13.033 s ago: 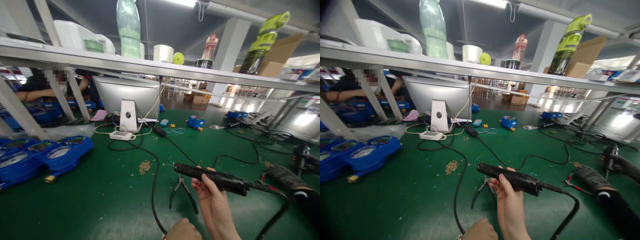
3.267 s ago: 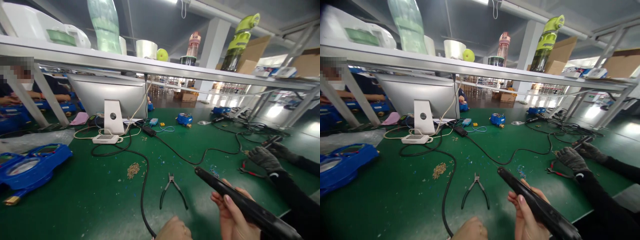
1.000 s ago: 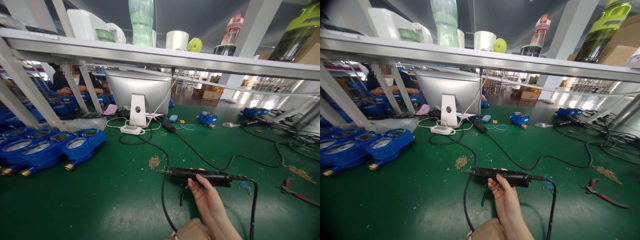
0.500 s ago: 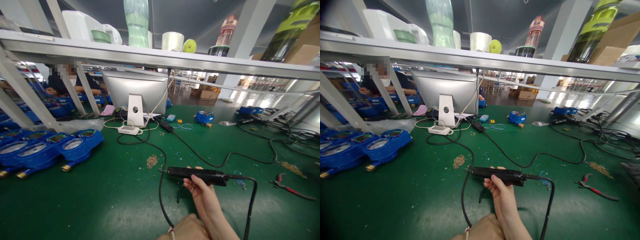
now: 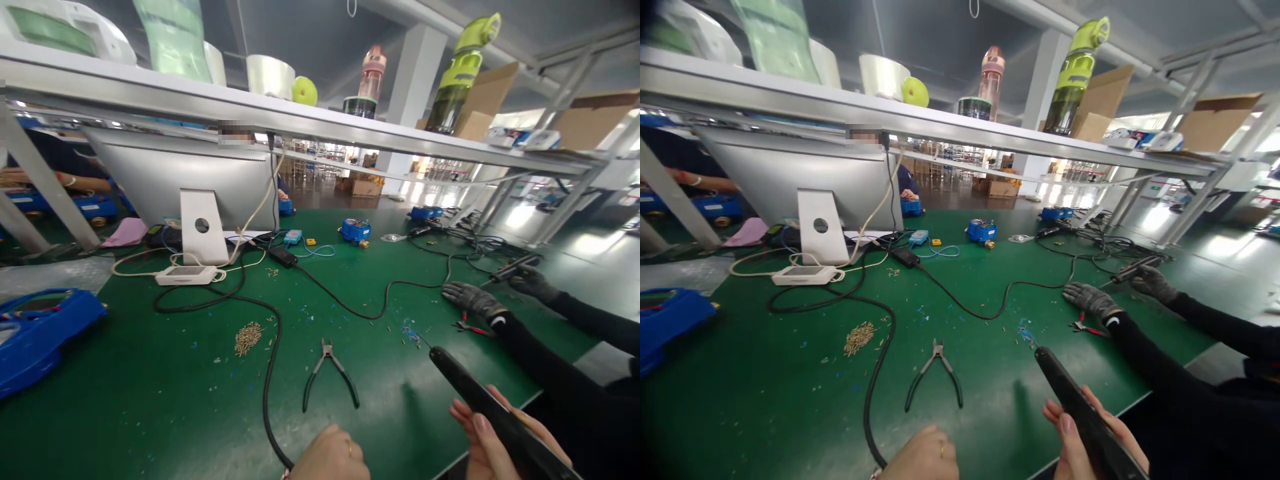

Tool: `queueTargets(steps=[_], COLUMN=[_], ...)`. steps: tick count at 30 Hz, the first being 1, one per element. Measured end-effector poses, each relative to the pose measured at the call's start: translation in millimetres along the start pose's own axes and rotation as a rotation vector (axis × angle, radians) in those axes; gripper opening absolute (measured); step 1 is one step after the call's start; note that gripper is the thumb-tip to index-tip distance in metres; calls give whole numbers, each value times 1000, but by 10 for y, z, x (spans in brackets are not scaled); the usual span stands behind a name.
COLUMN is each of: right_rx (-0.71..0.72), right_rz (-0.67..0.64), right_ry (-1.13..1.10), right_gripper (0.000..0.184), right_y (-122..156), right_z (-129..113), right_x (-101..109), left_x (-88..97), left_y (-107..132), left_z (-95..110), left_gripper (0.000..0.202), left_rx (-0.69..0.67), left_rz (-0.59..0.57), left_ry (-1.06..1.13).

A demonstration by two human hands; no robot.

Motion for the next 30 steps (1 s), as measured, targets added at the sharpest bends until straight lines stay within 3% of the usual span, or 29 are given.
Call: queueTargets(steps=[3, 6, 17, 23, 30], right_rx=[-16, -66, -128, -107, -65], right_rz=[80, 102, 75, 51, 96], right_ry=[-3, -6, -13, -21, -27], right_gripper=[38, 41, 48, 46, 46], right_y=[-68, -86, -30, -9, -129], right_z=[73, 155, 166, 111, 248], right_x=[235, 302, 155, 124, 133], left_x=[-26, -59, -135, -125, -136], left_y=[50, 105, 136, 159, 145], left_z=[-8, -29, -69, -65, -57], left_gripper=[23, 24, 42, 40, 40], left_rx=[11, 23, 17, 8, 13], left_rz=[11, 16, 50, 56, 61], left_ry=[14, 20, -19, -24, -29])
Point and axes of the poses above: each hand's wrist, its own y-axis away from the middle knuckle, its own x-axis out of the back of the hand, z = x × y, the point moved 5 cm from there along -y, towards the middle knuckle, and after that the axes turned 10 degrees about -y, right-handed, at the moved point
